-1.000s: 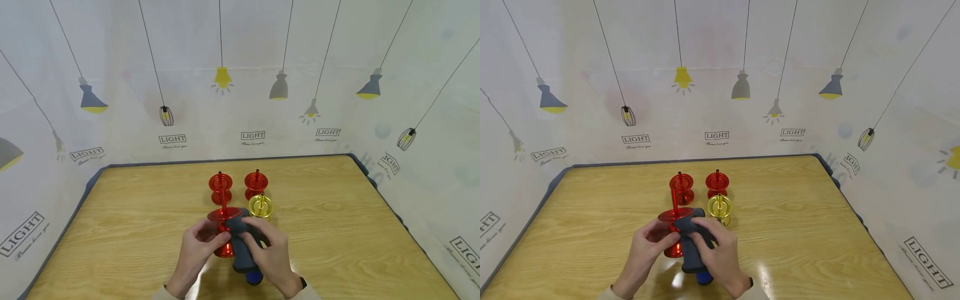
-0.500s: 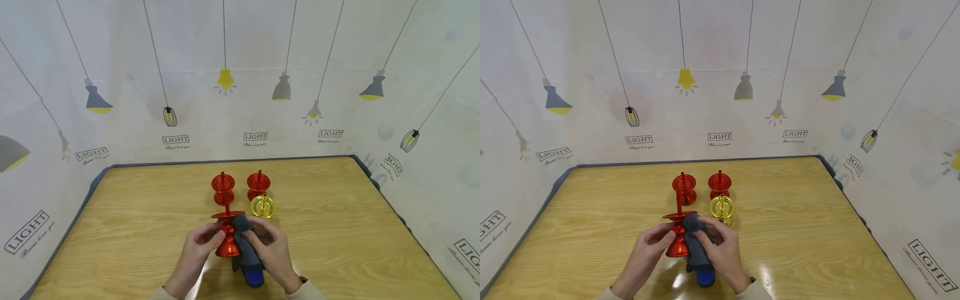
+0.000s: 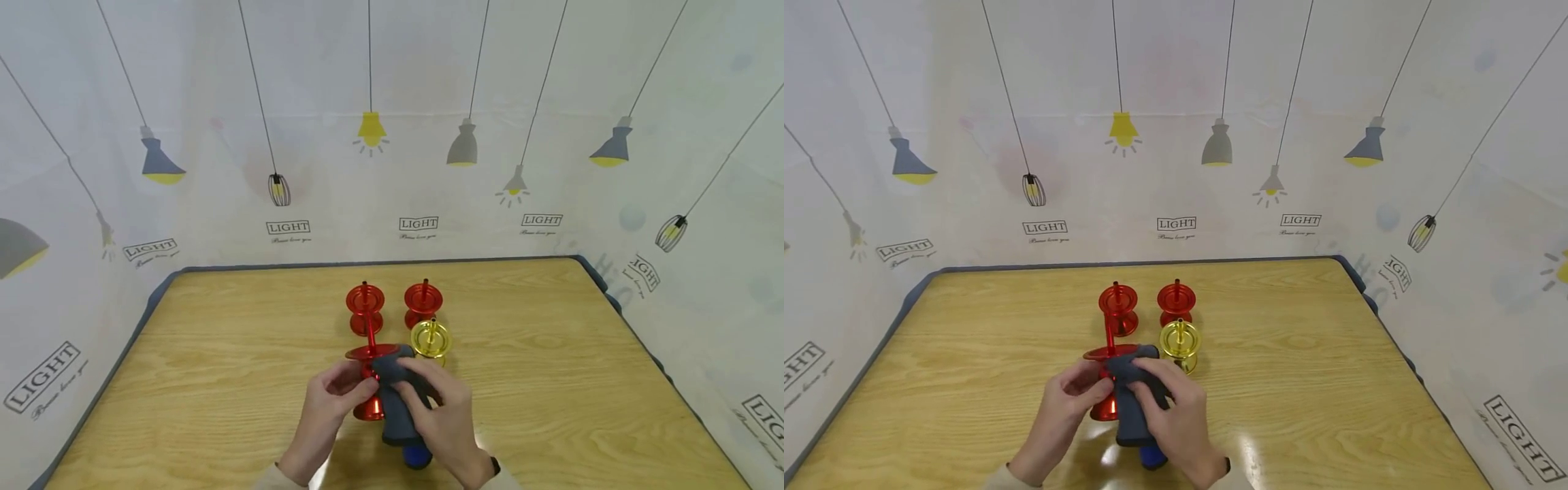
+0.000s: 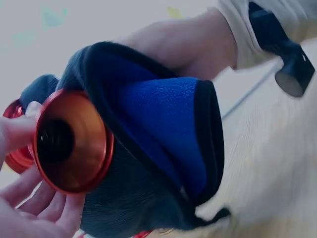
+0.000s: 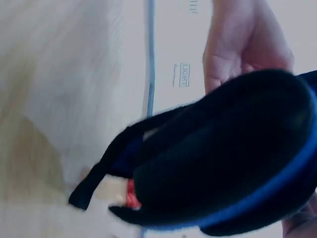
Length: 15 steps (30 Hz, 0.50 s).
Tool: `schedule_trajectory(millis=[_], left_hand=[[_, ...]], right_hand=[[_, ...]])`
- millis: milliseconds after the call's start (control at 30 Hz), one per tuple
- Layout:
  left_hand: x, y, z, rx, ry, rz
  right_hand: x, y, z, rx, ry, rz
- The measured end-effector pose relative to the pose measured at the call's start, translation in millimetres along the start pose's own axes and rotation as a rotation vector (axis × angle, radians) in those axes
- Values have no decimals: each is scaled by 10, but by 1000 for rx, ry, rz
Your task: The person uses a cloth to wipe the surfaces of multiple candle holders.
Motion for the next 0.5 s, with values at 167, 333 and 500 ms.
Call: schedule_trajectory(millis=[167,333,500], left_hand=[[-58,29,-12,-25,142,-127],[-56,7,-16,-50,155,-164],[3,-51,-48,84,45,-11]], right_hand=[[-4,-73,-31,197,35,245],[-8,-137,-51,338,47,352],[-18,-124,-45,322,13,287]])
Point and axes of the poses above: each hand's wrist, its own z-axis towards the middle knuckle, its own x-axis out of the palm, y = z × x, the point moved 2 cm from there along z, towards the middle knuckle, and after that the axes turned 6 degrees about -z, right-handed, at the moved point
